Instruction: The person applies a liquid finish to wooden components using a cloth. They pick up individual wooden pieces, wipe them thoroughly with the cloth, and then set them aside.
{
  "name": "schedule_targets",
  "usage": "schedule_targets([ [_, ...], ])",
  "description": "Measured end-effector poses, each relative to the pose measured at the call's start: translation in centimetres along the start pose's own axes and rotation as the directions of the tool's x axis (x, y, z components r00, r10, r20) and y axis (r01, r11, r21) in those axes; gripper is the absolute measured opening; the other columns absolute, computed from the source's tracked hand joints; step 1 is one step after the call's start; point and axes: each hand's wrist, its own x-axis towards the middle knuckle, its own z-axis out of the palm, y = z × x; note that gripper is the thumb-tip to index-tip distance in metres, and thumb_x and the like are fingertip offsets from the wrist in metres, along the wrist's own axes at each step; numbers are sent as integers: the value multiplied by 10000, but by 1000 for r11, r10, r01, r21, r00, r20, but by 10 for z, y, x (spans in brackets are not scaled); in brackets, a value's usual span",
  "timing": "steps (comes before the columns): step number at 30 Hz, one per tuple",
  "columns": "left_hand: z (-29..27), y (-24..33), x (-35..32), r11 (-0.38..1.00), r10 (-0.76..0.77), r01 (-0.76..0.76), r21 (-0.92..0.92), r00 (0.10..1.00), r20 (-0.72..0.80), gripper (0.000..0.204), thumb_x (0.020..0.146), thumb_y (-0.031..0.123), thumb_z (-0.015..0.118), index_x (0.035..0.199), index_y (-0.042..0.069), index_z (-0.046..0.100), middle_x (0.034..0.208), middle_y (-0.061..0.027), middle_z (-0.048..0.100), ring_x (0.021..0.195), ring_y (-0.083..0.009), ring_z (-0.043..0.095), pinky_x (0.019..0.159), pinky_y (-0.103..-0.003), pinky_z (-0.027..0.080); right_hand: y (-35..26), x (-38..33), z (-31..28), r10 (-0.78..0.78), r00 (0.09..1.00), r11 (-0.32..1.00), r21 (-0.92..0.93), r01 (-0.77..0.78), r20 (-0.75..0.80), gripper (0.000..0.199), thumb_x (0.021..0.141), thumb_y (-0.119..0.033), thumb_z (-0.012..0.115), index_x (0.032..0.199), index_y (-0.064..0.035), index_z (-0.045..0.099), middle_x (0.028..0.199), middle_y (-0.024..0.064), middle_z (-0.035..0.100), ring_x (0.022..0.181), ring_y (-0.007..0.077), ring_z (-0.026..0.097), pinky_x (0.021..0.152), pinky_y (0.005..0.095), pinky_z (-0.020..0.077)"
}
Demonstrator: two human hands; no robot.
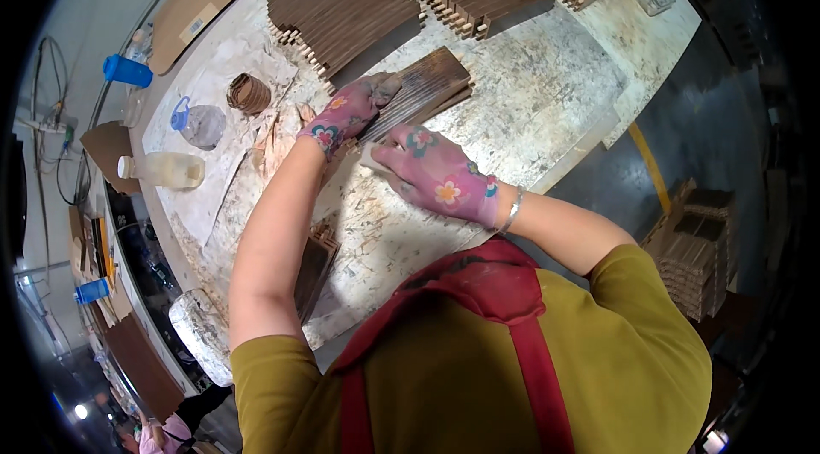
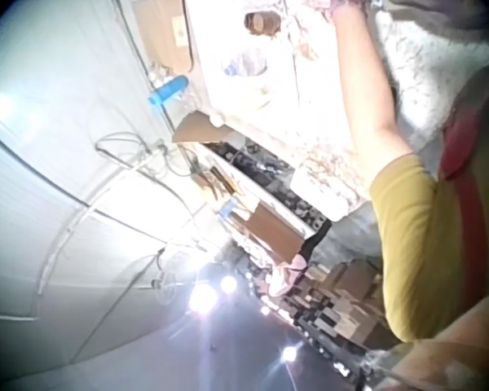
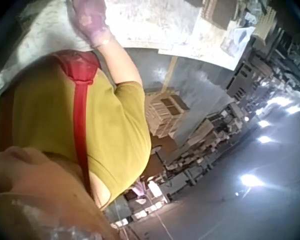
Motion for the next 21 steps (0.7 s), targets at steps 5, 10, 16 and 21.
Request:
schedule_targets([
  [5, 2, 1, 2, 997, -44, 45, 60, 999, -13, 453, 905, 75, 560, 1357, 50, 558, 1306, -180, 624, 1180, -237, 600, 1012, -282, 424, 3, -7, 9, 103, 994, 995, 1, -103, 37, 313, 852, -181, 662, 1150, -96, 617, 1001, 138, 587, 934, 344, 610, 794, 442, 519],
  [10, 7, -11, 4, 999, -40, 42, 26, 997, -60, 427, 923, 98, 551, 1348, 56, 568, 1282, -167, 642, 1142, -213, 612, 978, -262, 431, -1, 3, 2, 84, 996, 995, 58, -83, -20, 356, 817, -164, 677, 1160, -93, 611, 1050, 143, 575, 971, 353, 601, 801, 442, 519],
  [16, 5, 0, 3, 998, -66, 66, 0, 997, -29, 407, 935, 97, 551, 1340, 61, 576, 1259, -157, 656, 1119, -208, 623, 962, -263, 440, 4, -8, 6, 68, 997, 998, -4, -68, 31, 341, 862, -179, 665, 1187, -85, 621, 1046, 136, 580, 933, 341, 606, 790, 422, 510],
  [21, 6, -1, 2, 997, -74, 74, -17, 996, -51, 409, 929, 82, 537, 1335, 65, 582, 1242, -156, 664, 1130, -235, 626, 968, -274, 442, 11, 3, 5, 3, 1000, 999, -51, -5, -25, 315, 818, -105, 647, 1125, -40, 621, 1003, 157, 580, 899, 353, 607, 769, 443, 514],
])
